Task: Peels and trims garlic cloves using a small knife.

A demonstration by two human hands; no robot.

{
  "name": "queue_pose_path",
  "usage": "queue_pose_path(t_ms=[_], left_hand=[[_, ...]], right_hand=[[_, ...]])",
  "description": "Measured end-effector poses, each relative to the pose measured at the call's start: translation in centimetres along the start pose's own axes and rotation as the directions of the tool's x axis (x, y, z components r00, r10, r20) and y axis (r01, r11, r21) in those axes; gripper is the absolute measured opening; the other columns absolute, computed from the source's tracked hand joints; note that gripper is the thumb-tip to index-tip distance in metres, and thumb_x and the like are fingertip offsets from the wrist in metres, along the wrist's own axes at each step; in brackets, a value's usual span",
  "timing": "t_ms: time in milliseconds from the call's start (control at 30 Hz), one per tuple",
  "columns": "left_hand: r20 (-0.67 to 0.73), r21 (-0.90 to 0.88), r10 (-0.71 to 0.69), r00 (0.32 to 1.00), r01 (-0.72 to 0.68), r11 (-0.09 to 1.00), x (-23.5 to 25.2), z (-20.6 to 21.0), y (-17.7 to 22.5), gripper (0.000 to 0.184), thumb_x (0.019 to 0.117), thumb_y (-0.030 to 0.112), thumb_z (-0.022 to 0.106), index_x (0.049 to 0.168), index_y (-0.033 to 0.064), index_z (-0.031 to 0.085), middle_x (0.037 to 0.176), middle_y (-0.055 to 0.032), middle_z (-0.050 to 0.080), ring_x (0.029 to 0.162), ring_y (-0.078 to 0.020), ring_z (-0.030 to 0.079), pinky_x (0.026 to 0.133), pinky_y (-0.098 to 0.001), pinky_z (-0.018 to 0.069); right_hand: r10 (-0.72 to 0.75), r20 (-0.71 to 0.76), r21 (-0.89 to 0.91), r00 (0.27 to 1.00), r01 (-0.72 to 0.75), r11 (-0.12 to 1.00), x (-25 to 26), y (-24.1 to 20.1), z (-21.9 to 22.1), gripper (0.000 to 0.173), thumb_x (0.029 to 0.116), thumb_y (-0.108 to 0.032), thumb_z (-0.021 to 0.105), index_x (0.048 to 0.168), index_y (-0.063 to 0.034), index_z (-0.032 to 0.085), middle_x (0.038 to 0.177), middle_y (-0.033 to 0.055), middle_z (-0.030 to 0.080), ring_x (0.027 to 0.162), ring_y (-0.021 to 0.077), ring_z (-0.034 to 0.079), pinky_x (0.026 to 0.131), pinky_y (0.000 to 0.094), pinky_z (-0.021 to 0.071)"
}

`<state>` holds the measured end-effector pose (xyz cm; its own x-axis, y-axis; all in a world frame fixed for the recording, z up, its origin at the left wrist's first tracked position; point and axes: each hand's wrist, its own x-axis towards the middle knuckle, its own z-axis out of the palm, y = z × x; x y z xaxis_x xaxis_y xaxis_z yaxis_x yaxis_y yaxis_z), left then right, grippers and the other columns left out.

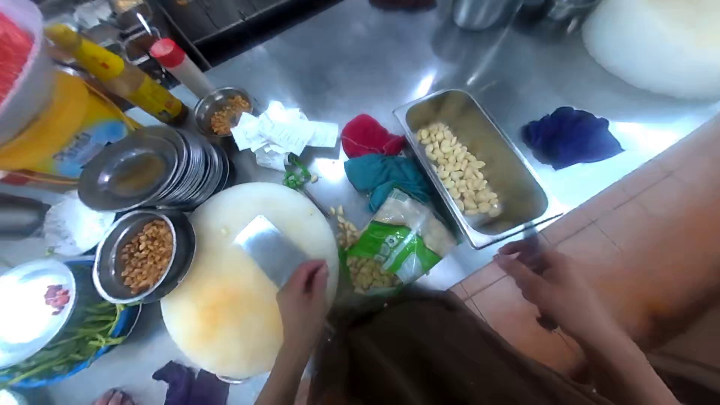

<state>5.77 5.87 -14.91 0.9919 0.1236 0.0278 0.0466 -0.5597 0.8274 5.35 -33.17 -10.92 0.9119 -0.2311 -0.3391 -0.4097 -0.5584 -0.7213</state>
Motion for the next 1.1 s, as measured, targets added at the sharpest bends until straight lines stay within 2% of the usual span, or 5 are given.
queue_pose_path(t_ms=[233, 333, 433, 667, 1100], left_hand=[[-0.027, 0.002, 0.121, 0.992, -0.121, 0.993, -3.7, 3.7, -0.1, 0.022, 0.0963, 0.014, 0.062, 0.108, 0.0005, 0.075, 0.102, -0.0113, 0.075, 0.091, -0.0172, 0.073, 0.084, -0.0346, 0.0622], [-0.047, 0.018, 0.006, 0.999, -0.006, 1.0, -2.4, 3.2, 0.7, 0.018, 0.0973, 0.012, 0.063, 0.108, 0.0052, 0.076, 0.104, -0.0079, 0.074, 0.095, -0.0167, 0.072, 0.088, -0.0381, 0.0606], [0.039, 0.034, 0.012, 0.999, -0.013, 0.999, -1.4, 2.0, 0.9, 0.017, 0.0993, 0.012, 0.063, 0.109, 0.0061, 0.076, 0.106, -0.0074, 0.073, 0.096, -0.0168, 0.071, 0.086, -0.0377, 0.0605], [0.385, 0.022, 0.125, 0.914, -0.144, 0.989, 0.1, 3.5, 0.0, 0.019, 0.1017, 0.01, 0.059, 0.11, 0.0032, 0.075, 0.112, -0.0137, 0.072, 0.106, -0.0267, 0.07, 0.096, -0.0454, 0.0563], [0.609, 0.418, -0.014, 0.793, -0.305, 0.856, 2.0, 4.7, 3.8, 0.02, 0.0952, 0.001, 0.064, 0.11, 0.0065, 0.076, 0.125, -0.0214, 0.062, 0.11, -0.0401, 0.064, 0.078, -0.0537, 0.0573]], right_hand=[[-0.448, 0.194, -0.264, 0.873, 0.486, 0.833, -0.3, -8.5, 8.3, 0.072, 0.0778, -0.065, 0.076, 0.123, -0.0091, 0.068, 0.085, 0.0034, 0.069, 0.068, 0.017, 0.064, 0.06, 0.0419, 0.0564], [-0.514, 0.313, -0.434, 0.799, 0.601, 0.67, 0.3, -10.6, 11.8, 0.071, 0.0798, -0.053, 0.082, 0.13, -0.0077, 0.063, 0.092, 0.0146, 0.071, 0.072, 0.0344, 0.07, 0.061, 0.0562, 0.0577], [-0.537, 0.328, -0.551, 0.777, 0.619, 0.56, 1.3, -10.9, 13.1, 0.042, 0.0845, -0.025, 0.082, 0.118, -0.0045, 0.065, 0.083, 0.0181, 0.069, 0.064, 0.0392, 0.069, 0.053, 0.0567, 0.0544], [-0.45, 0.29, -0.412, 0.845, 0.535, 0.738, 2.5, -11.0, 13.3, 0.02, 0.0895, -0.014, 0.078, 0.101, -0.0002, 0.069, 0.07, 0.0126, 0.065, 0.061, 0.0287, 0.064, 0.057, 0.0531, 0.0541], [-0.313, 0.208, -0.385, 0.927, 0.372, 0.844, 1.8, -12.1, 12.5, 0.013, 0.094, -0.015, 0.076, 0.096, -0.0045, 0.069, 0.066, 0.0061, 0.06, 0.053, 0.0177, 0.056, 0.052, 0.0385, 0.0489]])
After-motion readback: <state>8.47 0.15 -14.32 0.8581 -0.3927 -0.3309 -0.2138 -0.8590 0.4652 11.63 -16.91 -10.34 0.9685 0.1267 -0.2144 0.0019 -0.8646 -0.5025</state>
